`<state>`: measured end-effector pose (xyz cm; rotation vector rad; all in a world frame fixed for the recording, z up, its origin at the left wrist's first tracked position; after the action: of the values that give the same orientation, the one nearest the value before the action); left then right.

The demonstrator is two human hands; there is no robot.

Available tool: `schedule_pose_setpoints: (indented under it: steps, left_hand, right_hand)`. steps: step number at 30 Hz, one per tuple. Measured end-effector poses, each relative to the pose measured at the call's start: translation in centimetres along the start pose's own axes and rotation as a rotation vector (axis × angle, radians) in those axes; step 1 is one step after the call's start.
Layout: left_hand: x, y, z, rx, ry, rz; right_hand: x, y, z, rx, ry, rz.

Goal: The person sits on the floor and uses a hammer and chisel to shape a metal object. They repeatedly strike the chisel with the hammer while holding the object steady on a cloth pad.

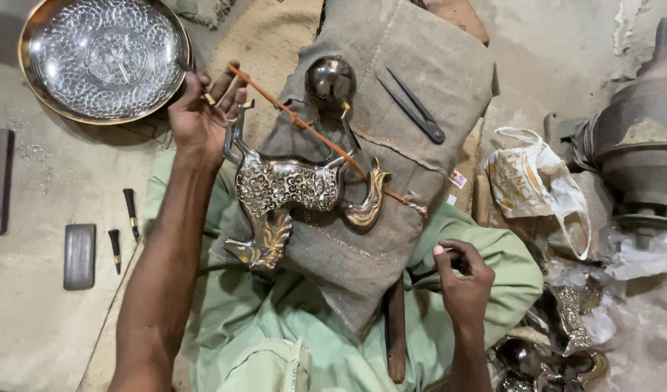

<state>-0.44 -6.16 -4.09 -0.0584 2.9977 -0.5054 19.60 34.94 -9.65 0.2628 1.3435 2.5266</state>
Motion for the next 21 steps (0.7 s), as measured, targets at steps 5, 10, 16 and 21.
schedule_pose_setpoints:
  steps: [5,10,16,21]
  left_hand:
    - [-1.1,-1.6,-0.2,0.115,0.016,0.085]
    - [-1.5,-4.0,-2.7,0.325,0.103,0.08]
    - [-0.4,-5.0,-5.5,1.336,0.098,0.01]
    - [-0.7,-4.5,-6.4,1.567,0.307,-0.317]
  right_hand:
    - [-1.9,6.8,-0.8,-0.058,-0.043,0.356]
    - [-1.1,13.7,-4.0,-0.22,0.064,0.642]
    - [3.1,14.4,-3.8,-0.442,-0.072,0.682]
    - [3.1,8.4,-0.9,-0.35,-0.061,0.267]
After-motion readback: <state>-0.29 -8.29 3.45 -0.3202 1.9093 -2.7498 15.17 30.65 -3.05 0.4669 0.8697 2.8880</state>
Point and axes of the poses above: each hand's wrist, its own x-axis towards the middle knuckle, its own z-axis out of the back of the hand, y = z × x, the point moved 3 cm from there along x, towards the middle knuckle, and after that the axes turned 3 degrees about -x, right-handed, at the moved point
